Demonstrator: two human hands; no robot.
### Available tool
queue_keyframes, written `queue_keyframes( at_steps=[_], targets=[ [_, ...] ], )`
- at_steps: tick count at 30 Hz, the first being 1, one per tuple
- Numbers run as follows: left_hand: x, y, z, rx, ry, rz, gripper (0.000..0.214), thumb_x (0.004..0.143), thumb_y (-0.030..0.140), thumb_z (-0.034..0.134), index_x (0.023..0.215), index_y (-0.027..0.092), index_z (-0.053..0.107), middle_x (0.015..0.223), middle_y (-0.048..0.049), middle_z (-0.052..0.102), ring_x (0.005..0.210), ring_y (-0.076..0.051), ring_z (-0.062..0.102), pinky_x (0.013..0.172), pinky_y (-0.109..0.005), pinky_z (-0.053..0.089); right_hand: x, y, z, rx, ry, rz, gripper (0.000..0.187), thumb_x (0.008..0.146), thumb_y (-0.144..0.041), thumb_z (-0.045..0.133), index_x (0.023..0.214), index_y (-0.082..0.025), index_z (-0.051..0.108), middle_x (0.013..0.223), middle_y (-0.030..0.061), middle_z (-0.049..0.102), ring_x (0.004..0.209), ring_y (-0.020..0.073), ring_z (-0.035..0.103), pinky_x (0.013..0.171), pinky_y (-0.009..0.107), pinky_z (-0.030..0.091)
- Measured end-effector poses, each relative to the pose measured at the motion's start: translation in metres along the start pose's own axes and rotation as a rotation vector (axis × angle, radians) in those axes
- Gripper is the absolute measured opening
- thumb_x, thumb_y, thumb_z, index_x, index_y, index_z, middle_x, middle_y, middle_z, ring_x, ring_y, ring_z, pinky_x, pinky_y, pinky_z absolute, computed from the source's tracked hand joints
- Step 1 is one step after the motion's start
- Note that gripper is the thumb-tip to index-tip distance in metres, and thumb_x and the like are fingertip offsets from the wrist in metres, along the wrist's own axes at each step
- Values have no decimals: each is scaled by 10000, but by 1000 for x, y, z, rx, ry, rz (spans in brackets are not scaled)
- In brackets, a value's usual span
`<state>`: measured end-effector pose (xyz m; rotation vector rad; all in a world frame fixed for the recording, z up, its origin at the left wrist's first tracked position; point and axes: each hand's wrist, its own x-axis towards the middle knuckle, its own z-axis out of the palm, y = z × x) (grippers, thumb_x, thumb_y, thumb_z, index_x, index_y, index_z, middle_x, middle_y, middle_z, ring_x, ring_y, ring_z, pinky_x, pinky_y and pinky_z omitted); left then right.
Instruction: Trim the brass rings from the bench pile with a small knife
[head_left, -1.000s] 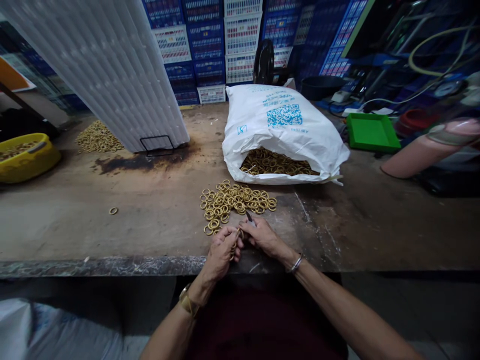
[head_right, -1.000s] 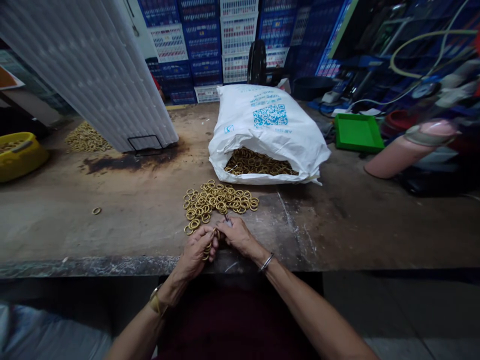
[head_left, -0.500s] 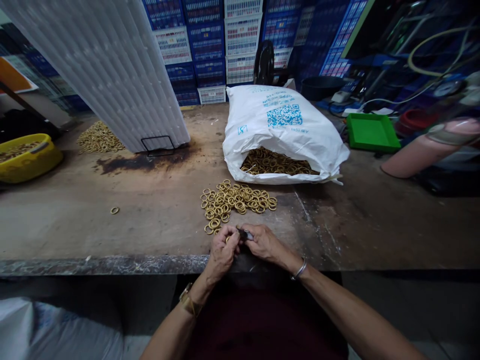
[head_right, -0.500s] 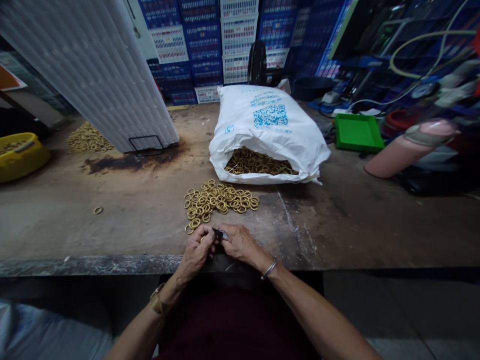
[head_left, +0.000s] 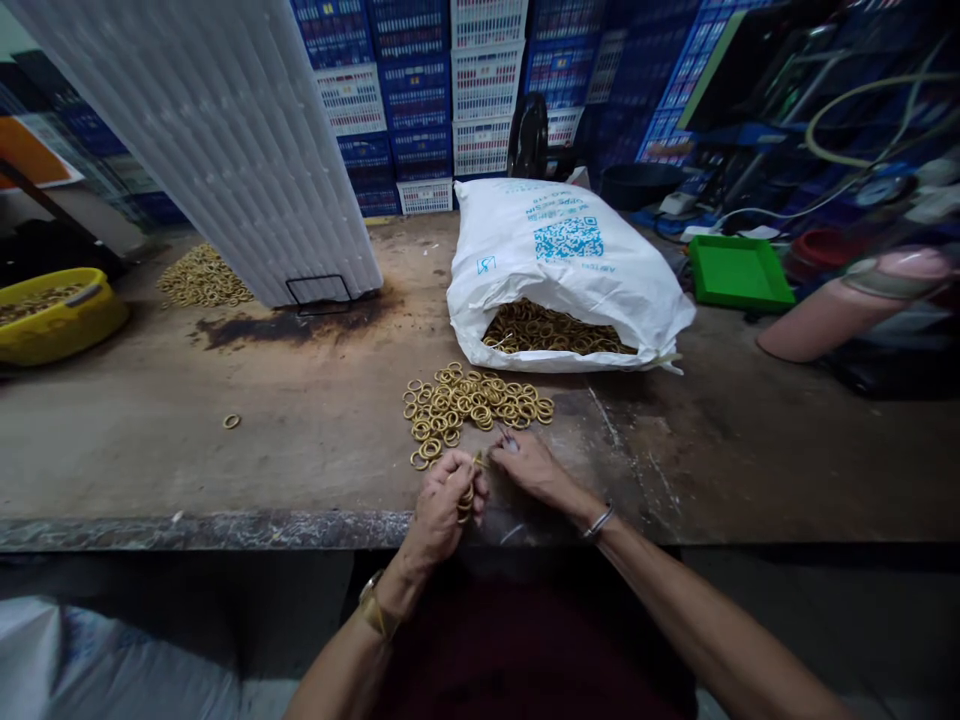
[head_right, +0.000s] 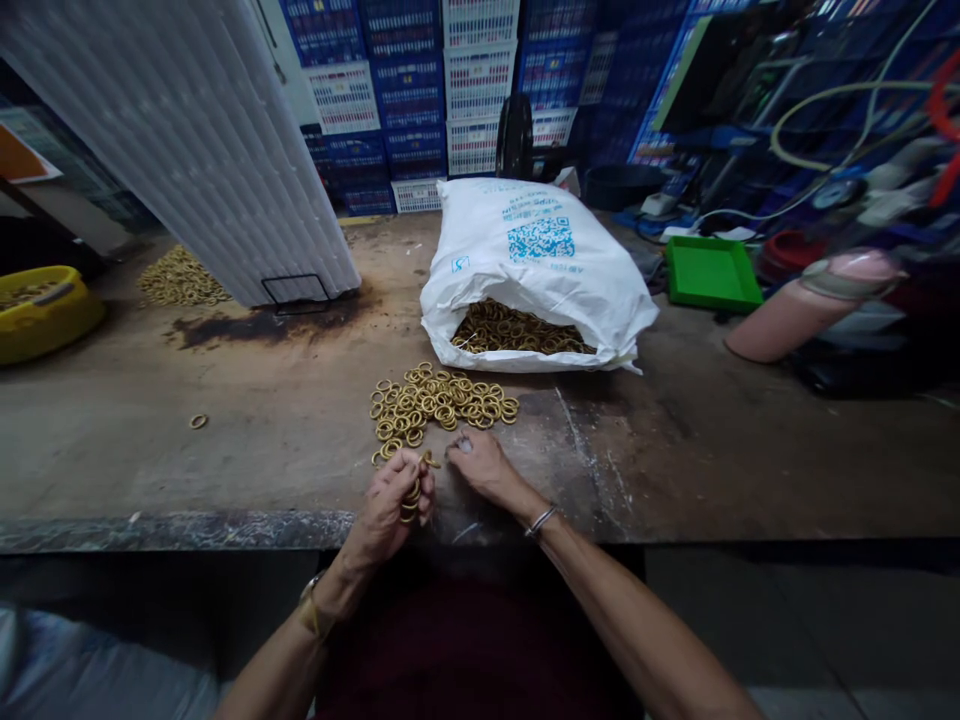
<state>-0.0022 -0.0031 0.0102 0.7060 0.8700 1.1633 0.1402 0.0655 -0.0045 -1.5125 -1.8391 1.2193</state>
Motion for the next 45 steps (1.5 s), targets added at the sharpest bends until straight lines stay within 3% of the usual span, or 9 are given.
queue_keyframes(
  at_steps=[4, 8, 16, 23, 27, 32, 36, 41, 45],
  targets=[
    [5, -3, -3, -128, 66, -51, 315, 746, 452, 606, 732, 174, 458, 591, 34, 531, 426, -55, 432, 386, -166, 329, -12, -5, 7, 429, -234, 179, 330, 767, -474, 451, 629, -176, 477, 473, -54, 437, 355, 50, 322, 342, 179, 221],
    [5, -4, -4, -123, 69, -56, 307, 720, 411, 645, 703, 160, 468, 606, 22, 545, 452, -53, 444, 397, -161, 318, -17, -7, 13, 552, -375, 168, 357, 742, -505, 499, 648, -161, 506, 528, -40, 495, 359, 32, 324, 323, 164, 199],
    [7, -9, -11, -161, 229, -127, 357, 595, 303, 742, 686, 173, 422, 587, 41, 540, 447, -46, 434, 381, -143, 296, -8, -6, 16, 318, -27, 58, 131, 688, -295, 549, 658, -179, 496, 455, -83, 405, 387, 47, 342, 383, 177, 266],
    [7, -11, -10, 55, 263, -16, 339, 672, 375, 674, 896, 186, 504, 554, 60, 517, 422, -59, 429, 368, -156, 321, -11, -8, 9, 458, -172, 144, 194, 714, -357, 517, 651, -183, 459, 472, -84, 413, 344, 38, 311, 329, 170, 212],
    [9, -9, -10, 104, 233, -44, 309, 679, 421, 657, 760, 161, 511, 533, 49, 499, 398, -48, 409, 356, -153, 311, -11, -10, 10, 382, -191, 150, 173, 699, -318, 523, 617, -176, 468, 466, -75, 426, 359, 45, 340, 345, 176, 238],
    [12, -4, -11, -130, 220, -294, 232, 677, 289, 660, 697, 158, 469, 552, 24, 525, 388, -48, 426, 339, -134, 276, -7, -16, 8, 230, -122, 63, 128, 695, -253, 505, 600, -170, 485, 469, -67, 429, 408, 52, 348, 395, 184, 262],
    [14, -2, -7, -367, 292, -476, 101, 755, 164, 560, 696, 130, 485, 555, 5, 517, 376, -32, 411, 335, -119, 247, -6, -17, 10, 201, 0, -23, 87, 708, -245, 502, 664, -171, 506, 518, -61, 451, 456, 62, 376, 443, 186, 308],
    [16, 1, 3, -542, 373, -528, 121, 812, 118, 492, 690, 123, 497, 520, 33, 448, 357, -21, 378, 337, -118, 242, -9, -8, 13, 204, -28, -116, 160, 727, -309, 552, 808, -172, 567, 651, -27, 558, 565, 86, 478, 540, 198, 386],
    [15, 4, 8, -573, 354, -564, 127, 815, 109, 494, 689, 116, 507, 517, 38, 437, 354, -17, 374, 332, -114, 234, -10, -6, 11, 210, -66, -90, 130, 723, -286, 560, 780, -170, 575, 650, -16, 588, 589, 99, 508, 571, 209, 406]
  ],
)
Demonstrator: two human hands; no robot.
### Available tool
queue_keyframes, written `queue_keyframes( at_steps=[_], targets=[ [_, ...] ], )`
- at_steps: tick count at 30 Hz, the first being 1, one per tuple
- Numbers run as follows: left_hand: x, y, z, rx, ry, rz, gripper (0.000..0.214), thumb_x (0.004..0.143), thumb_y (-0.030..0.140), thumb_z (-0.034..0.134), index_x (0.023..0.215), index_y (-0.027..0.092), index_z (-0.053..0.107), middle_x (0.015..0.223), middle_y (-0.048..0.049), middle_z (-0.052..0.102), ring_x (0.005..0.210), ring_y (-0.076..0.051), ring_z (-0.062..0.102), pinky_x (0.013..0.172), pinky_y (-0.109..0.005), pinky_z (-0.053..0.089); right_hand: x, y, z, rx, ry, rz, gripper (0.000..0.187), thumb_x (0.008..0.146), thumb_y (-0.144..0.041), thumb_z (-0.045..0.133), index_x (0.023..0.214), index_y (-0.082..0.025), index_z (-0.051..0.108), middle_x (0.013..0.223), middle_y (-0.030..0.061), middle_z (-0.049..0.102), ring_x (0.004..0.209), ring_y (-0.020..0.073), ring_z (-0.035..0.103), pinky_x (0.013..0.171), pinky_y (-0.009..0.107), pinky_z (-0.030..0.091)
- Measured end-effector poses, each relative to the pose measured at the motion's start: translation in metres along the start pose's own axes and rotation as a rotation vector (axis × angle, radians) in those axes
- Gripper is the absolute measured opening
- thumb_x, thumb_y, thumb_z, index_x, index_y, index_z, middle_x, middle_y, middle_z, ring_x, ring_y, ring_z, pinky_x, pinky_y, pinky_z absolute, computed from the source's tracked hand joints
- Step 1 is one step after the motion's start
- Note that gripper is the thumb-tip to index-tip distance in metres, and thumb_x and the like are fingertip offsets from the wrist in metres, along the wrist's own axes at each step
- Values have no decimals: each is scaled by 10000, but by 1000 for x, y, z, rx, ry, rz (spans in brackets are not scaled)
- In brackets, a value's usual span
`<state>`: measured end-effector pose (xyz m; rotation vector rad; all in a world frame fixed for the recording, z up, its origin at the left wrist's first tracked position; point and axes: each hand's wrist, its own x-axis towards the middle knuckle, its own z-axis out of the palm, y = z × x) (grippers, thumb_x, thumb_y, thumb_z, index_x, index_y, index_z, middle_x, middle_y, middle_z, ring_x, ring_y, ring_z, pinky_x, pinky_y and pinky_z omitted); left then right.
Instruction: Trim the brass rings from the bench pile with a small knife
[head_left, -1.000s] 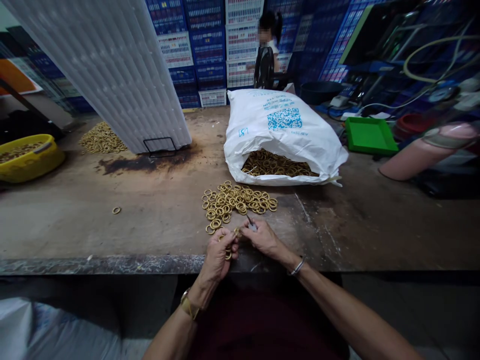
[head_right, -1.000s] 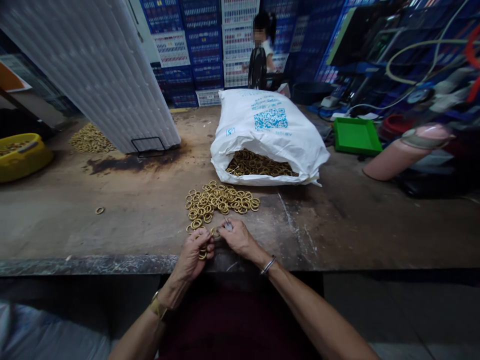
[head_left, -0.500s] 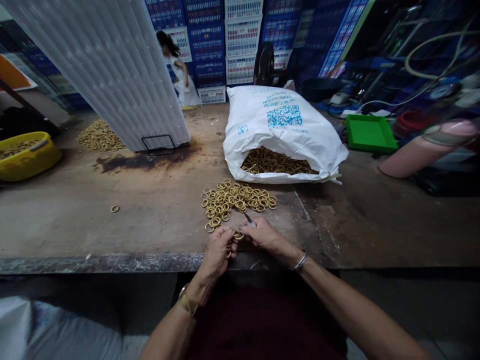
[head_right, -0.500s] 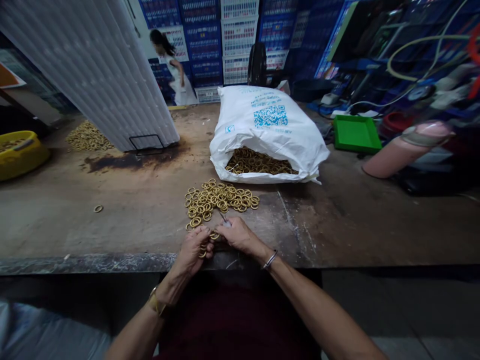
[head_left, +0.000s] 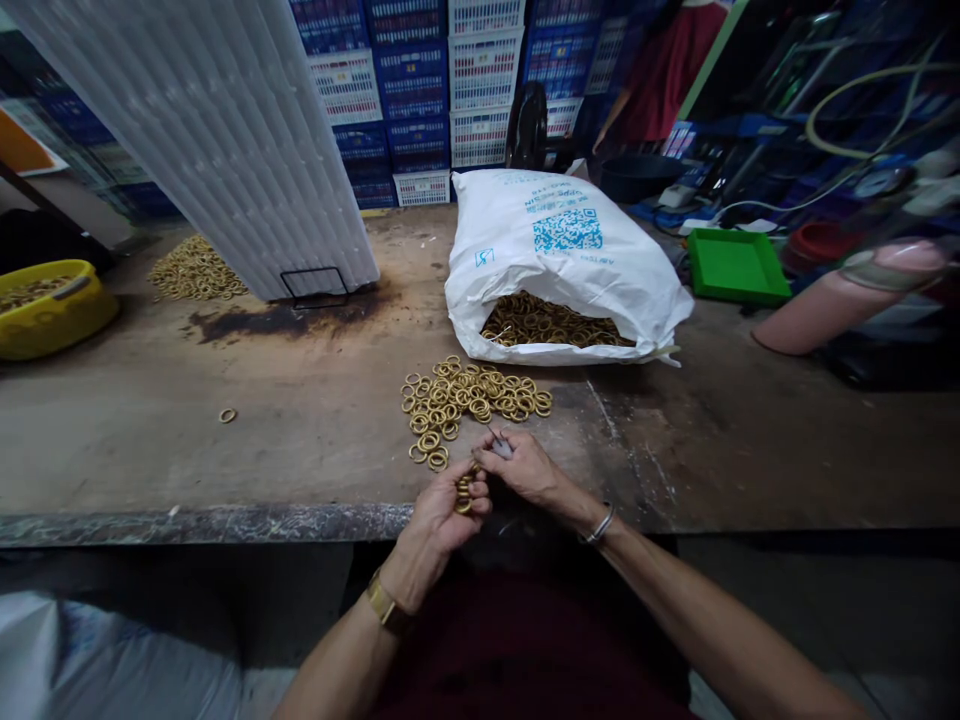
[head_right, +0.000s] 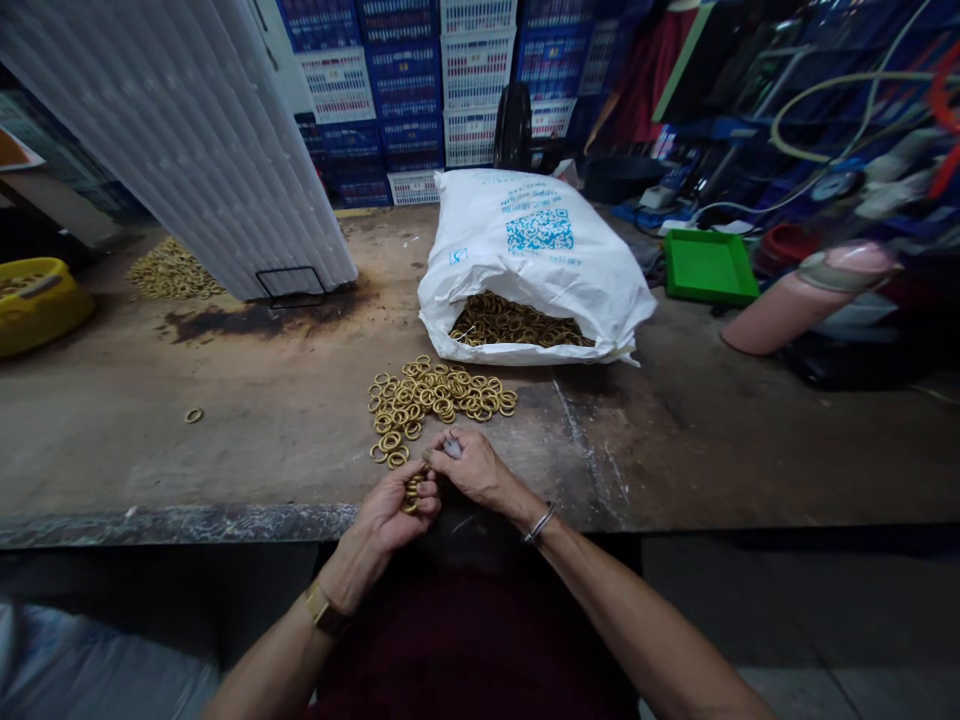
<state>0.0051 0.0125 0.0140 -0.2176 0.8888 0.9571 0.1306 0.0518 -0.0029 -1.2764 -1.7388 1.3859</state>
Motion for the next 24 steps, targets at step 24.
queue_keyframes(
  at_steps=[24],
  targets=[
    [7, -4, -7, 114, -37, 154, 154, 739, 136, 577, 637, 130, 463, 504, 35, 455, 360, -17, 366, 345, -119, 229, -16, 7, -9, -471, -106, -273, 113, 714, -128, 445, 636, -183, 504, 573, -22, 483, 525, 98, 374, 518, 215, 263]
  ],
)
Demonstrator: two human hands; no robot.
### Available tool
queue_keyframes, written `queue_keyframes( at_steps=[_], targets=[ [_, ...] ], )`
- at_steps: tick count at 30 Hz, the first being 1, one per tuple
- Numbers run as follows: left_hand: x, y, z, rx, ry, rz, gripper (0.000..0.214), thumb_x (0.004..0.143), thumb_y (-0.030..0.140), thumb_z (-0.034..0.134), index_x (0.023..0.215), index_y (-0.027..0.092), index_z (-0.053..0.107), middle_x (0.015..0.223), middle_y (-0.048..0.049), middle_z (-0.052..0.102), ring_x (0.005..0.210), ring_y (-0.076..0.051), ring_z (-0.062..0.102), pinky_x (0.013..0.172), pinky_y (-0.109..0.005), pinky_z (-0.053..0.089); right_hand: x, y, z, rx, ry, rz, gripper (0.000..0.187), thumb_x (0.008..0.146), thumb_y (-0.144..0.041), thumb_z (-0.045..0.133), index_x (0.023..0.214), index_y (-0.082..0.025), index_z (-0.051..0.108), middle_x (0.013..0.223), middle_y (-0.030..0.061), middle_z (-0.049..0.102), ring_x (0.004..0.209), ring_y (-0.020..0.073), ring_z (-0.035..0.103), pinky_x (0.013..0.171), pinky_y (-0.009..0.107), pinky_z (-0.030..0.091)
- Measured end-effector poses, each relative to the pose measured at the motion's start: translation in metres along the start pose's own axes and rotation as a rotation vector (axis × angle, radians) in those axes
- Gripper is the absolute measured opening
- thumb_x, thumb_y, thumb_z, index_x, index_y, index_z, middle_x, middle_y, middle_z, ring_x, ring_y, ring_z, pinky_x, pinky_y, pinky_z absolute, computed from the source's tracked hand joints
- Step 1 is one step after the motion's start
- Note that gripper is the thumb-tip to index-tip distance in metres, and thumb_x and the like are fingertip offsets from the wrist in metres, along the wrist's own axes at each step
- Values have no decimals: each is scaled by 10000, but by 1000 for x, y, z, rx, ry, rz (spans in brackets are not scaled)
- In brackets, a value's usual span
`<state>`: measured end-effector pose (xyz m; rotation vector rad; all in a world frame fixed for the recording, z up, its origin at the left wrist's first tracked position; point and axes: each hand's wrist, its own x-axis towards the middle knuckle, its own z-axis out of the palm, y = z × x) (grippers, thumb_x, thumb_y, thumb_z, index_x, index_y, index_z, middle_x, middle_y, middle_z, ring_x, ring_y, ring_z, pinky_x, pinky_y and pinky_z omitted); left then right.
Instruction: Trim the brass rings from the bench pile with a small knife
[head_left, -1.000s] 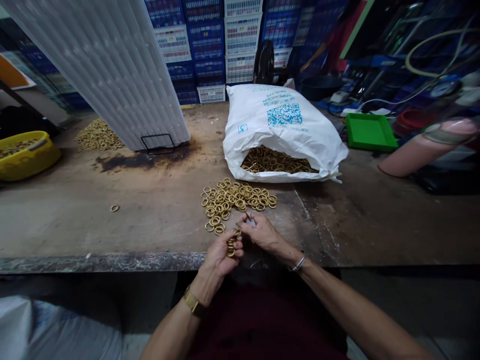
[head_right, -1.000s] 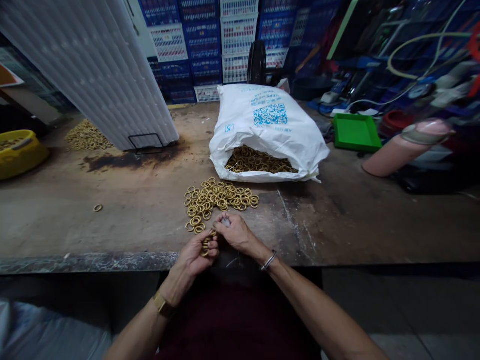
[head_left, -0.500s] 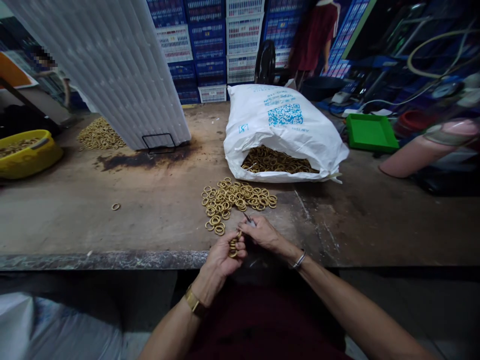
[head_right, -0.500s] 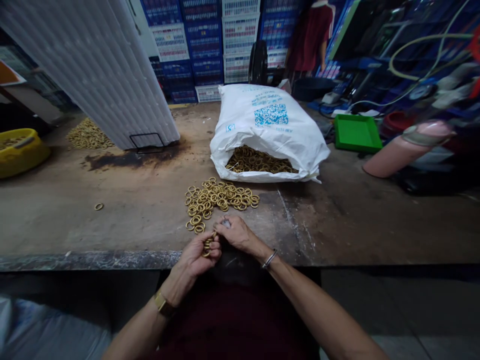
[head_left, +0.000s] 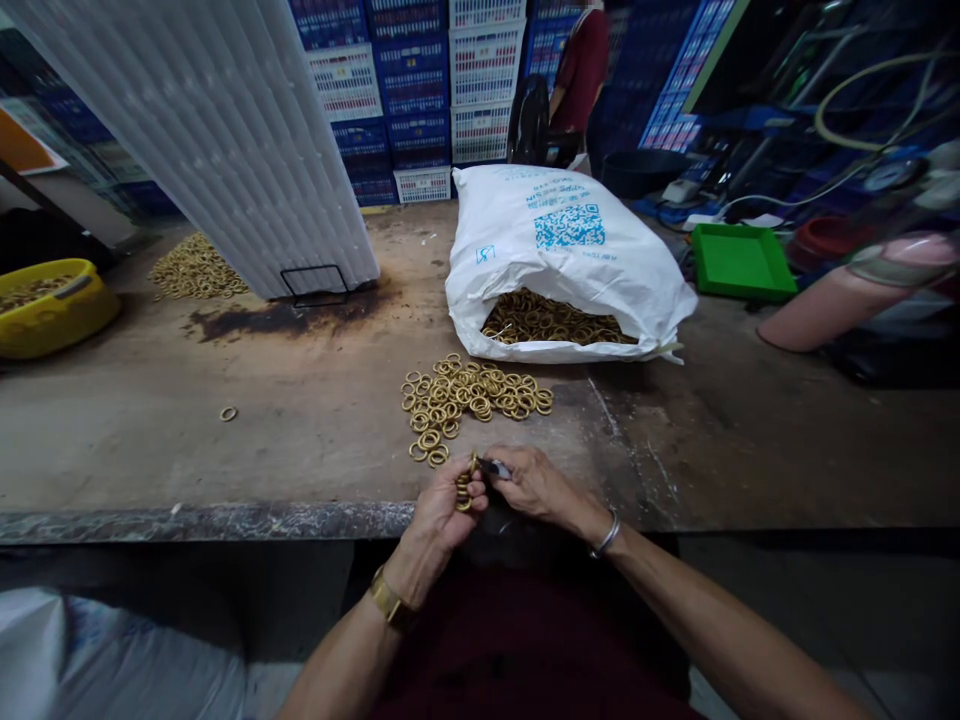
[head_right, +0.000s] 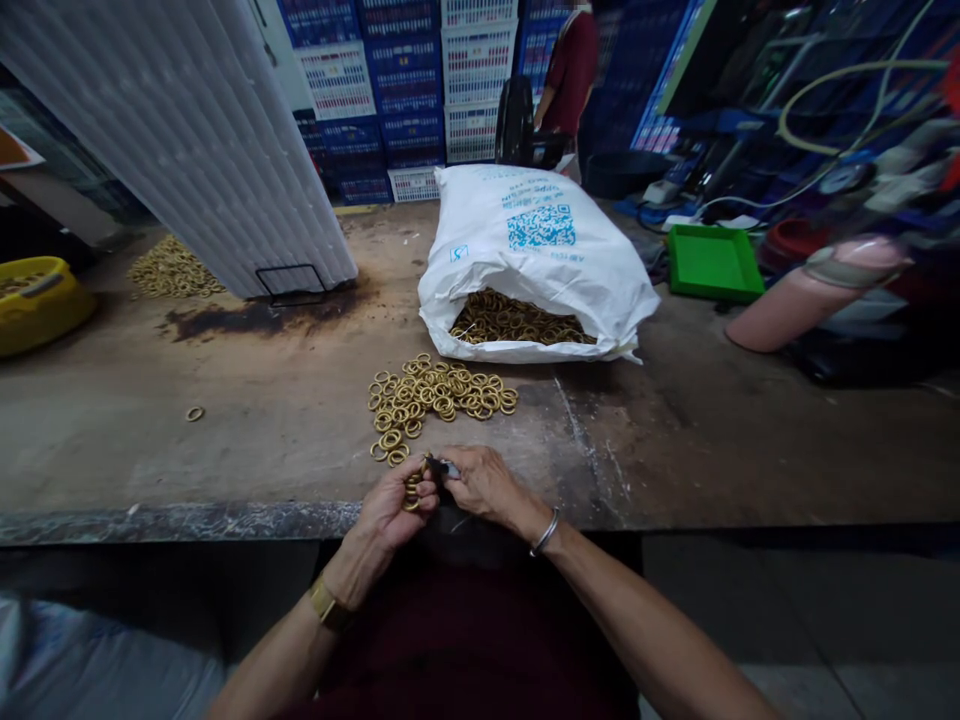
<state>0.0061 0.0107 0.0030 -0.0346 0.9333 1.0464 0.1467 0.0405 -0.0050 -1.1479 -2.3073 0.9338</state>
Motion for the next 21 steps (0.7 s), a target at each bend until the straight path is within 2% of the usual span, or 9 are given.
queue_keyframes(
  at_steps=[4, 14, 18, 21],
  targets=[
    [2, -3, -5, 38, -50, 39, 193, 673, 164, 651, 672, 145, 459, 508, 46, 460, 368, -22, 382, 352, -119, 217, 2, -3, 2, -47, -17, -10, 116, 665, -91, 433, 637, -178, 504, 597, -9, 519, 536, 102, 404, 536, 211, 282],
    [4, -4, -7, 63, -65, 44, 208, 657, 169, 654, 684, 150, 448, 516, 54, 448, 372, -21, 375, 357, -125, 220, 2, -8, 2, -104, -43, -2, 132, 665, -79, 430, 648, -173, 522, 636, 25, 577, 566, 116, 465, 560, 210, 307],
    [-2, -4, -4, 112, -71, 57, 237, 631, 182, 678, 664, 146, 446, 512, 58, 434, 367, -11, 352, 354, -126, 202, 7, -3, 3, -214, -57, 102, 163, 705, -104, 424, 723, -170, 572, 646, 39, 602, 550, 129, 472, 542, 229, 289],
    [-13, -6, -3, 160, -185, 63, 229, 644, 206, 680, 669, 146, 460, 520, 54, 439, 374, -14, 351, 357, -133, 203, 18, 5, 4, -326, 6, 189, 195, 753, -148, 420, 835, -167, 595, 729, 62, 632, 608, 143, 510, 566, 235, 298]
  ],
)
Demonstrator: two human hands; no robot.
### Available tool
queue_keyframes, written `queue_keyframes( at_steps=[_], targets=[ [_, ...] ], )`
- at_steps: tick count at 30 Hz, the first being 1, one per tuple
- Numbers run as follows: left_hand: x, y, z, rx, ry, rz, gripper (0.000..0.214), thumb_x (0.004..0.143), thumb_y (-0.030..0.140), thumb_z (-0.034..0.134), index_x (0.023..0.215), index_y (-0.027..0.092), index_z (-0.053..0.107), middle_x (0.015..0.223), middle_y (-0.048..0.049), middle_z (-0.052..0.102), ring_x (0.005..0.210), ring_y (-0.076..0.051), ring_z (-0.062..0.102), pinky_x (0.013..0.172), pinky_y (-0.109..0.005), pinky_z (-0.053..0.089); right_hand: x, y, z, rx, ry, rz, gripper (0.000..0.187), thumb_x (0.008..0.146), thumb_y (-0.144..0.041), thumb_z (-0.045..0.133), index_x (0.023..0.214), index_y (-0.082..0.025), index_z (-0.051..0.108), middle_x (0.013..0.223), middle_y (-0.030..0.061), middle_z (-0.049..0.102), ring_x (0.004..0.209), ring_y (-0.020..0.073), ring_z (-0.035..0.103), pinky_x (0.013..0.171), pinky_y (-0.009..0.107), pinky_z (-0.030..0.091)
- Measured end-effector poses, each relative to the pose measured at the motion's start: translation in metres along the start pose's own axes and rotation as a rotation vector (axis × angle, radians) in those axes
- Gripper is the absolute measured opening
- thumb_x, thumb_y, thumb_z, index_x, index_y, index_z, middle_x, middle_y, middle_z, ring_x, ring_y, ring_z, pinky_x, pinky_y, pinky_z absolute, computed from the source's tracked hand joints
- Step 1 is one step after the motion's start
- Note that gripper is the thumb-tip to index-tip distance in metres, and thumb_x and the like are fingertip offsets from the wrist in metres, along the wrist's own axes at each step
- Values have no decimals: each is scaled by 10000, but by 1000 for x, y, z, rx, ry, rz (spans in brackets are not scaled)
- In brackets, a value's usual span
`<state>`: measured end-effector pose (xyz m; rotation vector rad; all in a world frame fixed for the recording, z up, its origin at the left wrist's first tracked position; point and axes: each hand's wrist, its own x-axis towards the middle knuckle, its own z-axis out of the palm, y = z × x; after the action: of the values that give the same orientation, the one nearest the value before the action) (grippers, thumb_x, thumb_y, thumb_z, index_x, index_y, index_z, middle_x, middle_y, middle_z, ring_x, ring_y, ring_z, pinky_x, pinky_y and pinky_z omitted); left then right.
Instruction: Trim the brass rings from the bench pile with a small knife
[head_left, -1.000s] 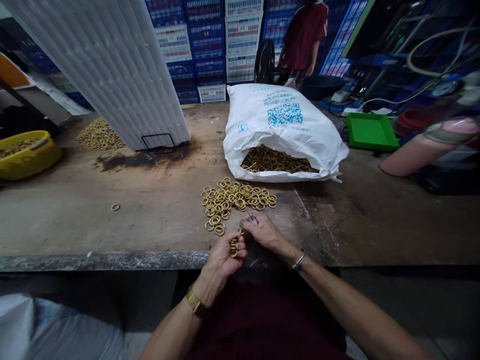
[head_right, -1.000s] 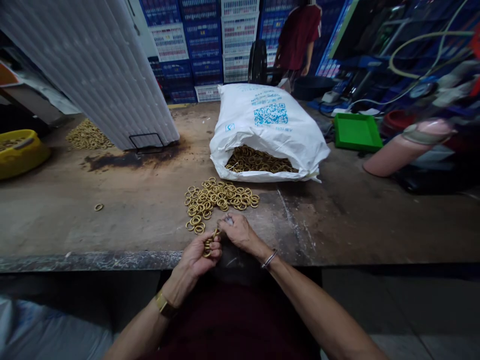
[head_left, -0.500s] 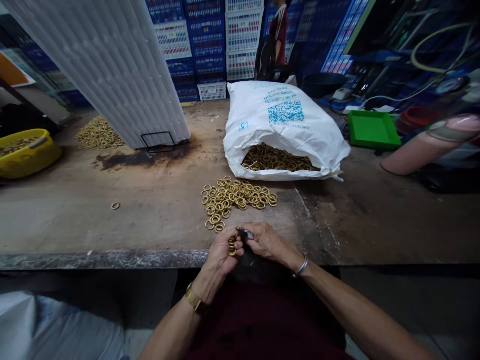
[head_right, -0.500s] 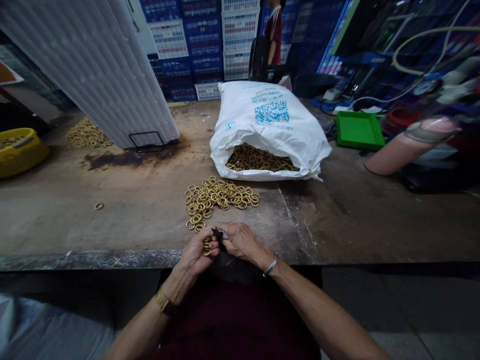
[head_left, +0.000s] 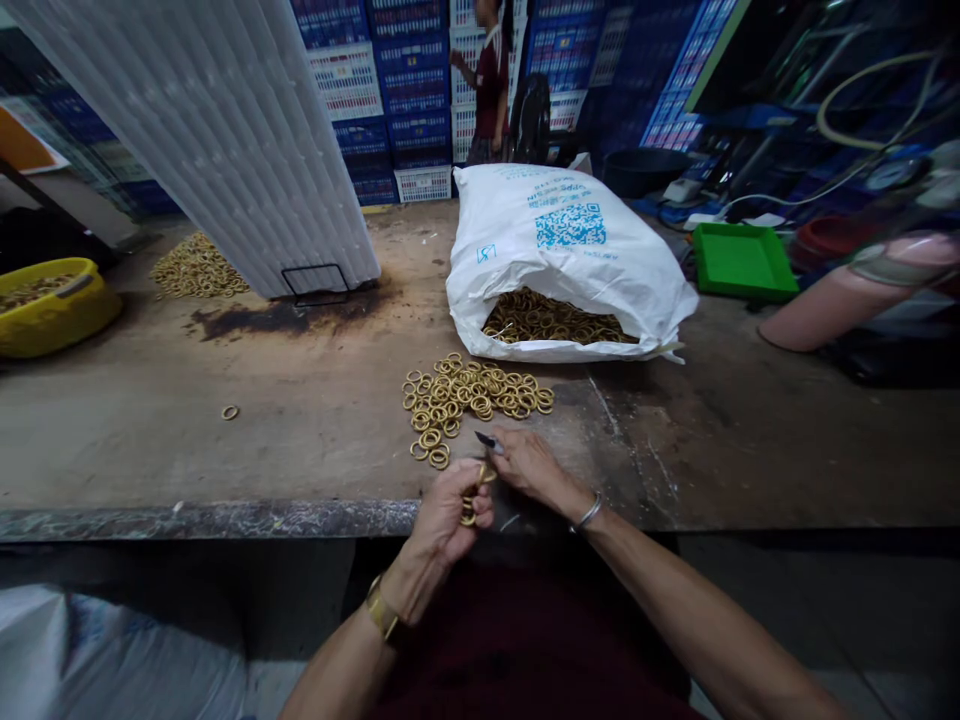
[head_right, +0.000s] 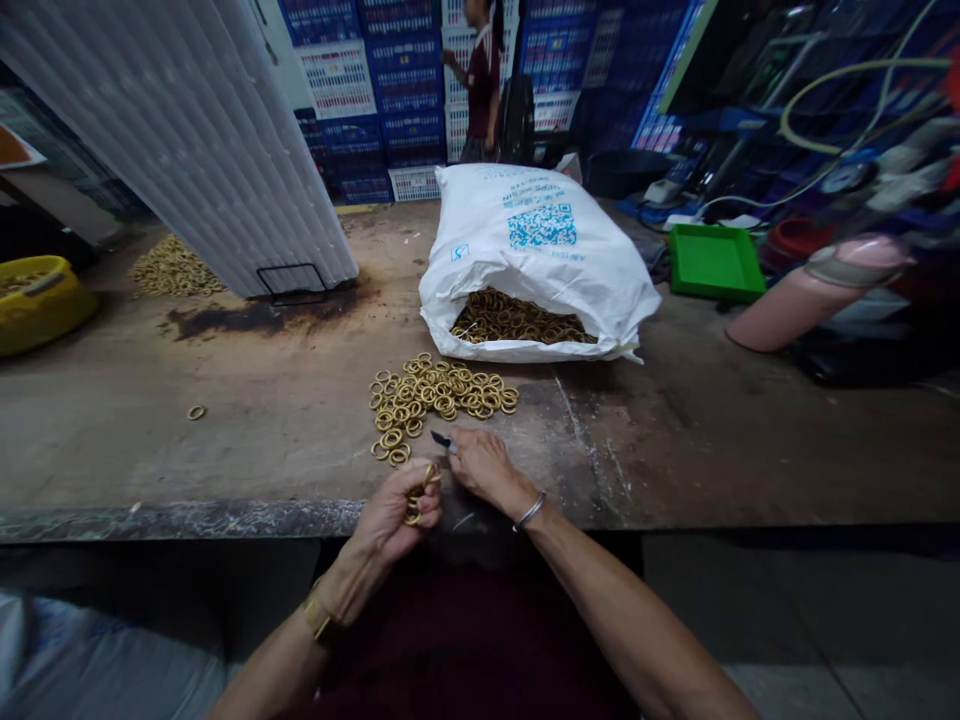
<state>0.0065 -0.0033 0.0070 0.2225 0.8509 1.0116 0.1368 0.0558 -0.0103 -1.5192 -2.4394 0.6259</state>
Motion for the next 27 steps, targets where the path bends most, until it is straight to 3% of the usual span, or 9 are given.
queue_keyframes(
  at_steps=[5, 11, 16, 19, 23, 27],
  targets=[
    [-11, -5, -7, -12, -147, -37, 173, 682, 206, 648, 800, 158, 531, 535, 48, 460, 366, -27, 347, 360, -149, 221, 22, -4, 9, -67, 56, -29, 193, 801, -191, 427, 919, -181, 579, 774, 51, 650, 665, 143, 551, 588, 229, 306],
    [-14, -2, -26, -165, -144, -105, 231, 692, 252, 632, 891, 145, 582, 659, -13, 547, 463, -62, 466, 382, -145, 260, 44, -28, 18, -149, 96, 93, 248, 831, -358, 470, 985, -178, 542, 841, 78, 674, 732, 191, 614, 559, 251, 298],
    [-11, 2, -32, -206, -149, -94, 283, 711, 308, 624, 930, 130, 598, 808, -76, 602, 578, -116, 545, 390, -159, 299, 53, -32, 18, -210, 88, 134, 170, 829, -253, 440, 941, -178, 543, 808, 78, 676, 694, 187, 620, 534, 260, 280],
    [-8, 1, -32, -190, -107, -58, 224, 687, 277, 664, 835, 125, 592, 783, -63, 601, 579, -108, 546, 389, -149, 294, 53, -29, 17, -194, 88, 112, 149, 815, -212, 433, 905, -177, 547, 776, 74, 664, 658, 164, 598, 534, 254, 271],
    [-5, 1, -27, -138, 2, 12, 269, 650, 310, 717, 685, 132, 518, 666, -13, 554, 531, -78, 511, 377, -134, 278, 51, -16, 15, 3, 130, 117, 103, 787, -218, 450, 811, -174, 540, 678, 33, 606, 594, 131, 525, 533, 235, 278],
    [-1, 5, -19, -6, 93, 162, 327, 628, 368, 731, 706, 145, 504, 622, 26, 513, 455, -43, 431, 362, -136, 283, 41, -2, 14, 495, 207, 133, 84, 741, -241, 459, 689, -181, 487, 610, -16, 517, 554, 104, 459, 542, 212, 343]
  ],
)
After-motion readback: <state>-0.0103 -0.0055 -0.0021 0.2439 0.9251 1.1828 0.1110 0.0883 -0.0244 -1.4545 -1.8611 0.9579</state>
